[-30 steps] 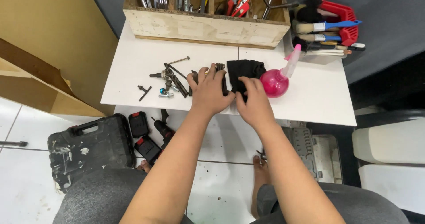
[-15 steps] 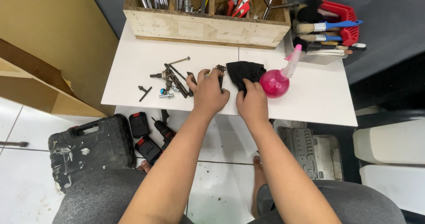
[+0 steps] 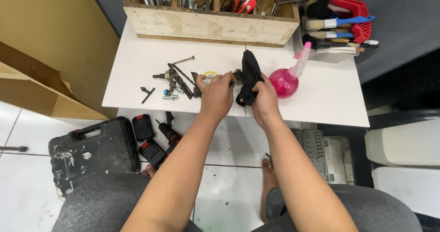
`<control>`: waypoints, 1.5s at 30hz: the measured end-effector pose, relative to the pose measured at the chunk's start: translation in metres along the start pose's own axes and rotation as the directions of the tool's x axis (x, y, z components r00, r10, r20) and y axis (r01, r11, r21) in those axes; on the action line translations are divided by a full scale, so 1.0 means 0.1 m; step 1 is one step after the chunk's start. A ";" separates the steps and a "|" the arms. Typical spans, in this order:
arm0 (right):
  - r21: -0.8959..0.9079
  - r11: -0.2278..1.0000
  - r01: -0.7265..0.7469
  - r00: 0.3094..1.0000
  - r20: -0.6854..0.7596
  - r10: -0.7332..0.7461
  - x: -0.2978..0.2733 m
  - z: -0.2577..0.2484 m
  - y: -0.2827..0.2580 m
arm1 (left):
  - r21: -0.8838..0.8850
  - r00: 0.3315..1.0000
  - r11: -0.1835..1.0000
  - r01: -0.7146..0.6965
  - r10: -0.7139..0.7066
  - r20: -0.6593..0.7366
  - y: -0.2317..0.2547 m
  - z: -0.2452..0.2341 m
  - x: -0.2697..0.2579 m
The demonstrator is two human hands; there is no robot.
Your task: The person sits on the floor and cleans various small metal tools and parts on a white table. They use a black cloth and a pink spray bottle to wipe and clean the items, then place them into a wooden organizer. The person also handles a roll of yellow tape and other small hardware pieces.
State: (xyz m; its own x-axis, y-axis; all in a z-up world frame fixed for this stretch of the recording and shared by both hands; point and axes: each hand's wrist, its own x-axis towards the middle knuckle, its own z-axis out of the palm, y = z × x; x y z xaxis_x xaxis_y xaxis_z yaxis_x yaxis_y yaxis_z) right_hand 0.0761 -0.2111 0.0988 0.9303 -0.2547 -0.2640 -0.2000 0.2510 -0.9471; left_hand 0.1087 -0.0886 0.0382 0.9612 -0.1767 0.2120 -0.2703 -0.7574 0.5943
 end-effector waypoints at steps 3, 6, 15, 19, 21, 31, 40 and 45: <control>0.205 0.978 -0.036 0.999 0.010 0.035 0.08 -0.03 0.05 | -0.139 0.996 0.990 -0.015 0.002 -0.094 0.07 -0.11 -0.03; 0.341 0.939 -0.045 0.999 0.022 0.040 0.07 0.00 -0.07 | -0.517 0.978 0.855 0.031 -0.133 -0.162 0.24 -0.34 0.01; 0.274 0.926 0.259 0.947 0.117 -0.300 -0.05 0.13 0.03 | -0.977 0.916 0.069 0.202 -0.366 0.163 0.45 -0.50 0.11; -0.341 0.725 0.598 0.788 0.418 -0.453 -0.35 0.34 -0.09 | -0.985 0.898 0.168 0.033 -0.438 -0.045 0.33 -0.16 -0.03; -0.348 0.718 0.602 0.783 0.432 -0.448 -0.38 0.38 -0.13 | -0.976 0.889 0.219 0.019 -0.451 -0.084 0.45 -0.31 -0.18; -0.520 0.509 0.686 0.724 0.419 -0.549 -0.69 0.50 0.12 | -0.955 0.854 -0.289 -0.065 -0.510 0.097 -0.11 -0.15 -0.08; -0.394 0.762 0.513 0.833 0.016 -0.552 -0.26 0.17 -0.02 | -0.842 0.860 -0.539 0.042 -0.409 0.305 0.10 -0.65 0.02; -0.713 0.499 0.494 0.837 0.233 -0.496 0.00 -0.02 0.10 | -0.847 0.872 -0.524 0.083 -0.373 0.317 0.12 -0.51 0.05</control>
State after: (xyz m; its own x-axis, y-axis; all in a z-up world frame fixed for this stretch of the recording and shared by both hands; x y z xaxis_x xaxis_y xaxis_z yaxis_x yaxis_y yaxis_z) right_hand 0.0734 -0.2107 0.0890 0.9490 -0.1203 0.2913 0.1404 -0.6660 -0.7326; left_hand 0.1073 -0.0662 0.0855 0.9567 -0.0705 -0.2824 0.1747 0.9151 0.3635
